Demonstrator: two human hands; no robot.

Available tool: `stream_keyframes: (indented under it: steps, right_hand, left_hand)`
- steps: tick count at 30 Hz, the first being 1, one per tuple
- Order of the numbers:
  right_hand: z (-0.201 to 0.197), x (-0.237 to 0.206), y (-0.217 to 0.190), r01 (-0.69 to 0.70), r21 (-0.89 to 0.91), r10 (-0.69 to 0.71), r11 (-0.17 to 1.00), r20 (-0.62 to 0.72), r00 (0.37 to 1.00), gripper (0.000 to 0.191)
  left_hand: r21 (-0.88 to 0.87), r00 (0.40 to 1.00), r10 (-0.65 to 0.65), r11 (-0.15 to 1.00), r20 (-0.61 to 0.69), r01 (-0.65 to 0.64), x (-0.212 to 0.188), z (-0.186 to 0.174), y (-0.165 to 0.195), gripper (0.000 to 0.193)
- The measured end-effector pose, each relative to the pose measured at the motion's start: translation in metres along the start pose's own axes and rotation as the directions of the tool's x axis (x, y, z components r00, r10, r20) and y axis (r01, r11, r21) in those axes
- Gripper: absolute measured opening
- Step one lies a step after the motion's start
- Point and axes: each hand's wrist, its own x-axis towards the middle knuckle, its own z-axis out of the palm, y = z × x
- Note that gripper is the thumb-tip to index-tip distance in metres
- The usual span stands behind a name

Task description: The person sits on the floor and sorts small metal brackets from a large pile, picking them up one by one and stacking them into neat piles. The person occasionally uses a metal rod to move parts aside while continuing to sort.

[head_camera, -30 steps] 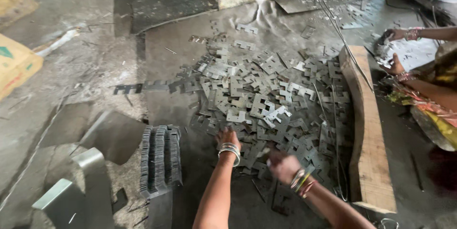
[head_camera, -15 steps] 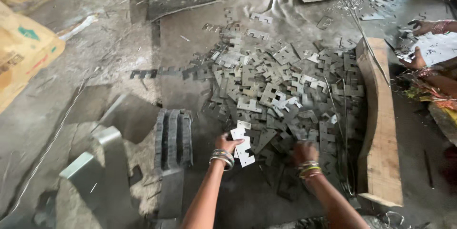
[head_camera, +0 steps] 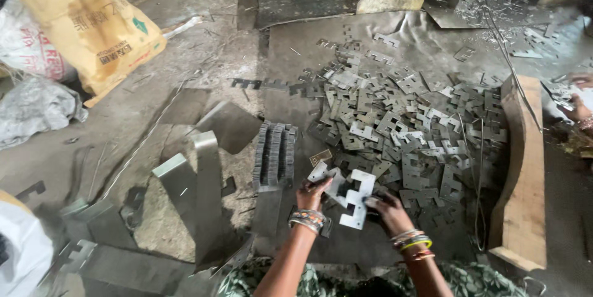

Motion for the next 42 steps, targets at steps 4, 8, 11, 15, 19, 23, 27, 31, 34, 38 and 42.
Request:
stream_keyframes:
  steps: [4,8,11,15,19,23,27,31,34,38,42]
  right_hand:
    - [0.04,-0.023,0.004,0.089,-0.193,-0.109,0.977,-0.099,0.989,0.027]
    - [0.027,-0.031,-0.03,0.165,-0.325,-0.187,0.931,-0.036,0.982,0.027]
    - [0.01,-0.035,-0.061,0.245,-0.663,-0.3,0.707,0.033,0.953,0.028]
    - [0.004,-0.048,-0.07,0.242,-0.742,-0.374,0.626,-0.013,0.927,0.03]
    - [0.0,-0.054,-0.053,0.263,-0.436,-0.334,0.861,-0.093,0.938,0.031]
    - [-0.022,-0.045,-0.05,0.3,-0.437,-0.342,0.848,-0.017,0.94,0.028]
    - [-0.046,-0.034,-0.059,0.079,-0.16,-0.108,0.984,-0.181,0.977,0.033]
    - [-0.04,-0.031,-0.086,0.556,-0.819,-0.486,0.138,0.434,0.759,0.031]
    - [-0.015,-0.018,-0.101,0.126,-0.668,-0.183,0.734,-0.016,0.983,0.029]
    - [0.033,0.014,-0.082,0.36,-0.402,-0.34,0.842,0.122,0.932,0.033]
    - [0.101,0.015,-0.012,0.142,-0.967,-0.35,0.209,0.062,0.935,0.02]
  left_hand:
    - [0.021,0.946,-0.323,0.946,-0.041,0.324,-0.015,0.0,0.021,0.042]
    - [0.205,0.893,-0.385,0.917,0.231,0.342,-0.022,-0.017,0.055,0.036]
    - [0.409,0.885,-0.288,0.904,0.365,0.126,-0.025,-0.019,0.058,0.033]
    - [0.164,0.949,-0.145,0.981,0.279,0.102,-0.044,0.004,0.035,0.04]
    - [0.091,0.971,-0.239,0.967,0.001,0.238,-0.08,0.024,0.016,0.057]
    - [0.101,0.921,-0.34,0.94,0.192,0.326,-0.11,0.027,0.036,0.064]
    - [0.358,0.796,-0.594,0.773,0.116,0.524,-0.101,0.023,0.053,0.067]
    - [0.47,0.752,-0.5,0.835,0.43,0.286,-0.066,0.013,0.038,0.061]
    - [0.557,0.875,-0.395,0.809,0.279,0.187,-0.041,-0.003,0.026,0.059]
    - [-0.226,0.696,-0.187,0.861,0.693,0.456,-0.015,-0.024,0.038,0.053]
    - [-0.145,0.838,-0.286,0.909,0.465,0.391,-0.002,-0.033,0.064,0.045]
